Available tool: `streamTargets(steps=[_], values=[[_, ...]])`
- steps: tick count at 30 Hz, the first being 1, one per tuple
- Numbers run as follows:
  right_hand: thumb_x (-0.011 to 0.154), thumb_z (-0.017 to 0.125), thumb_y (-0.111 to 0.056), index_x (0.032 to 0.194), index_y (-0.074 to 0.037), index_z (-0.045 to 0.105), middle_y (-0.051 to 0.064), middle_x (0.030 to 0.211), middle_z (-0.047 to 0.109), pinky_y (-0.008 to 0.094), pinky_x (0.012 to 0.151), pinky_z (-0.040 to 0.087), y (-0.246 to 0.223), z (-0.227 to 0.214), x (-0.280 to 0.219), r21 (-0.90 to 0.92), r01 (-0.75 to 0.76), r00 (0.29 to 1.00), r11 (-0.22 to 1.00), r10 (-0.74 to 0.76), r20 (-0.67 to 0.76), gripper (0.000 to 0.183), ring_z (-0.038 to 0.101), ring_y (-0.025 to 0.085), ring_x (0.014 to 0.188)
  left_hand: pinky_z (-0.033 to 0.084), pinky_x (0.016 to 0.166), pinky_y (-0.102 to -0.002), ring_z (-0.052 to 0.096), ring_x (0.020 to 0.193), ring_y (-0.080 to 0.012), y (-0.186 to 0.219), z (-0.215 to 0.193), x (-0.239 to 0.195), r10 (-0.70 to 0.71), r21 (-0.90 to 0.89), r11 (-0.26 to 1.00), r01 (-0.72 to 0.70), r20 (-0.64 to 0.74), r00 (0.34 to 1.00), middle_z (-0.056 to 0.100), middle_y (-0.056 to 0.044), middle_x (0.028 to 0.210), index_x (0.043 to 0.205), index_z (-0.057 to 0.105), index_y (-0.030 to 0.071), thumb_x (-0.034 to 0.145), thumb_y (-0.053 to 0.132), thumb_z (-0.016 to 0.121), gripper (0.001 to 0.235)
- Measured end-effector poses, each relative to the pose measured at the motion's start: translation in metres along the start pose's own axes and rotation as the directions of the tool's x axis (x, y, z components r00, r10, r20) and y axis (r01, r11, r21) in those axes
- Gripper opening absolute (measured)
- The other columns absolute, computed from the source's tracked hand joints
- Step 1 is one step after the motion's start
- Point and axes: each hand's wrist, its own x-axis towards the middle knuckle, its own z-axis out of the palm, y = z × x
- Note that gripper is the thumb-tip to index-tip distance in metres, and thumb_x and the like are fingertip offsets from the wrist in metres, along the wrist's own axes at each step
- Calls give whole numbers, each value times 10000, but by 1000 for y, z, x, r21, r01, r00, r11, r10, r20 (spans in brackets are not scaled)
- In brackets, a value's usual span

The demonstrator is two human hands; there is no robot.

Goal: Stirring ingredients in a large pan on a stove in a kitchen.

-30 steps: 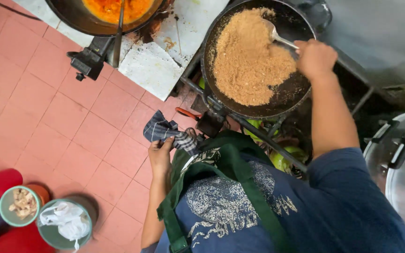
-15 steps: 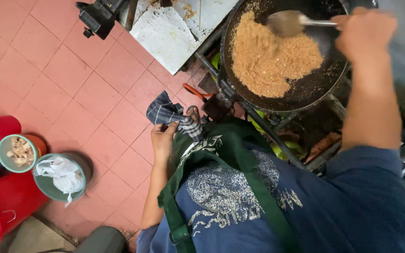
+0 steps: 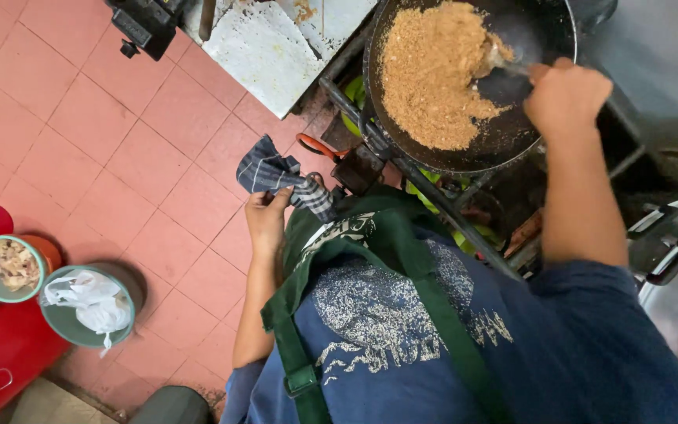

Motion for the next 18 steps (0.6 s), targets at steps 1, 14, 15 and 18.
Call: streamTargets(steps=[1, 14, 15, 18], values=[[891, 698, -308, 1153, -342, 788, 34, 853, 708, 397, 579, 450, 16, 1, -12, 2, -6, 1000, 1000, 6, 3, 279, 675, 259, 639, 530, 715, -224, 643, 760, -120, -1, -2, 1, 0, 3, 1000, 0, 5, 1000, 726, -87, 883, 989, 699, -43, 884, -37, 702, 105], [1005, 594, -230, 1227, -282, 770, 158, 1052, 772, 568, 899, 546, -43, 17, -30, 645, -278, 907, 712, -26, 420, 287, 691, 452, 1072, 607, 663, -274, 653, 675, -114, -2, 5, 8, -1, 53, 999, 10, -165, 986, 667, -62, 739, 960, 753, 32, 787, 51, 827, 189], [1009, 638, -239, 1212, -369, 762, 88, 993, 760, 522, 880, 536, -43, 22, -27, 744, -338, 926, 576, 62, 373, 271, 689, 396, 1052, 608, 667, -276, 661, 679, -114, -4, 4, 10, -4, 44, 999, 10, -145, 989, 680, -62, 746, 971, 758, 35, 785, 46, 829, 200], [1061, 587, -191, 1264, -194, 761, 214, 947, 758, 628, 922, 490, 19, 10, -39, 706, -327, 901, 629, -18, 433, 267, 656, 520, 1087, 606, 657, -279, 649, 679, -111, -14, -1, 14, 1, 65, 998, 7, -115, 993, 679, -62, 743, 966, 763, 39, 777, 34, 831, 200]])
